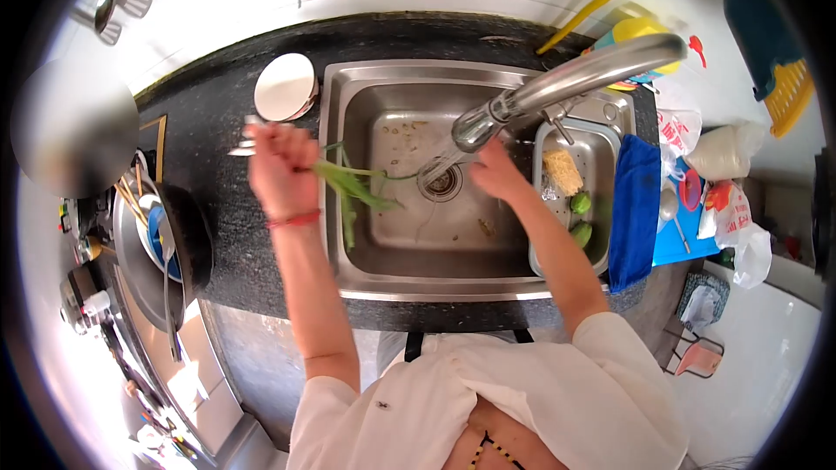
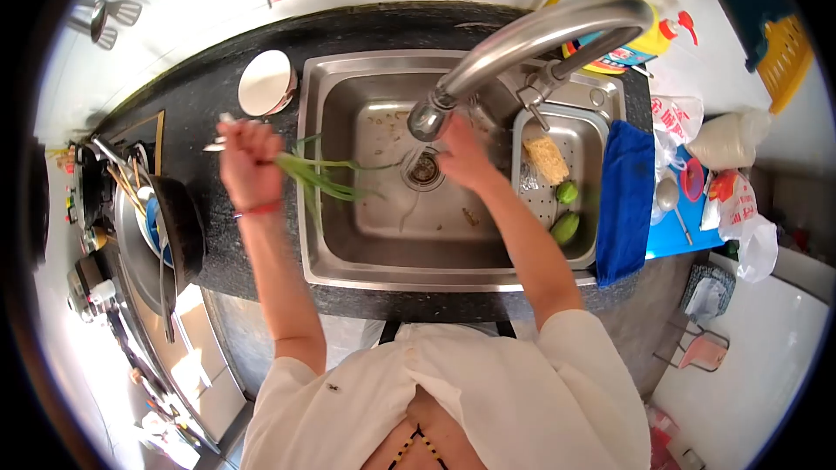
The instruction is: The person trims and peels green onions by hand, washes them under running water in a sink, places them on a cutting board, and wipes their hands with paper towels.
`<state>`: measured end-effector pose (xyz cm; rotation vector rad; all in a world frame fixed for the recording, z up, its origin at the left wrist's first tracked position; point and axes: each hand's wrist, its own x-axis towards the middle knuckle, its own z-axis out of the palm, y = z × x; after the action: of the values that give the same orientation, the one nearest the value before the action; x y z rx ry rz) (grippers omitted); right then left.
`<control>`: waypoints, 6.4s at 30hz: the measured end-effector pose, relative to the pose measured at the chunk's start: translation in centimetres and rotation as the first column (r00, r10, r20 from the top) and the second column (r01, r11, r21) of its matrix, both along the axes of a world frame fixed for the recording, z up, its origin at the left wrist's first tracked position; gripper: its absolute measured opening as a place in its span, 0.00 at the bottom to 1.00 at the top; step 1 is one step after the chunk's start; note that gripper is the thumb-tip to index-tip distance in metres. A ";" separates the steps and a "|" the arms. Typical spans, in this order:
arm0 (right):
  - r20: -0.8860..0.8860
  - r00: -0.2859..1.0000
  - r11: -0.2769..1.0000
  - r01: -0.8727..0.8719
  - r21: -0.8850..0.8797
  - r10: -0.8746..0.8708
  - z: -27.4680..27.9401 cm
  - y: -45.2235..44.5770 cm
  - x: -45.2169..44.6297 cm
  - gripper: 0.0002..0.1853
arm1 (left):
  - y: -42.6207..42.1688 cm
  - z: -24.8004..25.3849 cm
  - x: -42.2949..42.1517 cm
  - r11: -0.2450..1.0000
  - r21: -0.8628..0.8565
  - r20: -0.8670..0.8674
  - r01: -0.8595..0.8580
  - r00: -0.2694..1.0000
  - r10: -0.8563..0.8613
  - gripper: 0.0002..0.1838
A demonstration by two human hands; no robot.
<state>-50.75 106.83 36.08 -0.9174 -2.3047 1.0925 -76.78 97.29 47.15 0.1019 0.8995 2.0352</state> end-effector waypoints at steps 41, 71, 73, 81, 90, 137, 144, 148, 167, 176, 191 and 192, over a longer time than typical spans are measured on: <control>0.117 0.986 0.988 0.129 -0.082 -0.119 -1.4 -0.7 -1.8 0.14 | 7.7 -2.1 7.9 0.997 -0.028 -0.198 0.075 0.977 -0.079 0.25; 0.054 0.835 0.683 0.483 -0.547 -0.547 1.7 -3.5 -0.8 0.22 | 6.6 -11.4 17.7 0.870 -0.411 -0.236 0.272 0.890 -0.390 0.14; 0.201 0.835 0.699 0.541 -0.467 -0.512 1.8 -4.2 -0.1 0.21 | 6.6 -11.6 18.5 0.883 -0.366 -0.115 0.295 0.927 -0.358 0.15; 0.354 0.890 0.864 0.401 -0.304 -0.288 2.8 -7.4 2.1 0.16 | 8.6 -14.2 13.8 0.876 -0.332 0.370 0.350 0.902 -0.221 0.16; 0.286 0.919 0.856 0.367 -0.363 -0.273 4.6 -7.6 3.1 0.14 | 9.1 -17.7 8.4 0.944 -0.290 0.552 0.160 0.833 0.028 0.16; 0.251 0.967 0.999 0.025 0.034 -0.033 -1.9 -2.5 -2.5 0.16 | 5.3 -16.4 12.8 0.871 -0.116 0.470 0.478 0.799 -0.376 0.20; 0.435 0.896 0.870 0.138 -0.474 0.095 0.0 -3.6 -0.4 0.17 | 6.0 -19.9 11.4 0.915 0.177 0.617 0.361 0.684 -0.389 0.11; 0.024 0.999 0.703 -0.014 -0.711 0.044 -4.5 -2.2 1.8 0.26 | 6.7 -17.5 13.4 0.851 -0.162 0.278 0.500 0.850 -0.447 0.11; -0.147 0.982 0.965 -0.147 -0.217 0.117 0.1 1.0 -9.1 0.18 | 4.8 -6.6 7.0 0.982 -0.188 -0.385 -0.029 0.922 -0.046 0.25; 0.089 0.969 0.971 -0.221 -0.092 0.229 -9.7 0.5 -3.6 0.18 | 0.0 0.8 1.6 0.984 0.086 -0.125 -0.159 0.978 0.169 0.26; 0.407 0.912 0.928 -0.195 0.316 0.053 -6.1 2.7 2.2 0.19 | -9.6 8.2 -4.0 0.879 0.473 -0.082 -0.056 0.991 0.107 0.19; 0.288 0.957 0.890 -0.169 0.423 0.044 -6.2 3.3 3.2 0.18 | -10.6 8.8 -4.4 0.876 0.481 -0.092 -0.042 0.991 0.098 0.19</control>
<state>-47.56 110.09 29.88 -0.7991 -2.6970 0.4509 -81.14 86.73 55.95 0.4678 0.4496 2.3021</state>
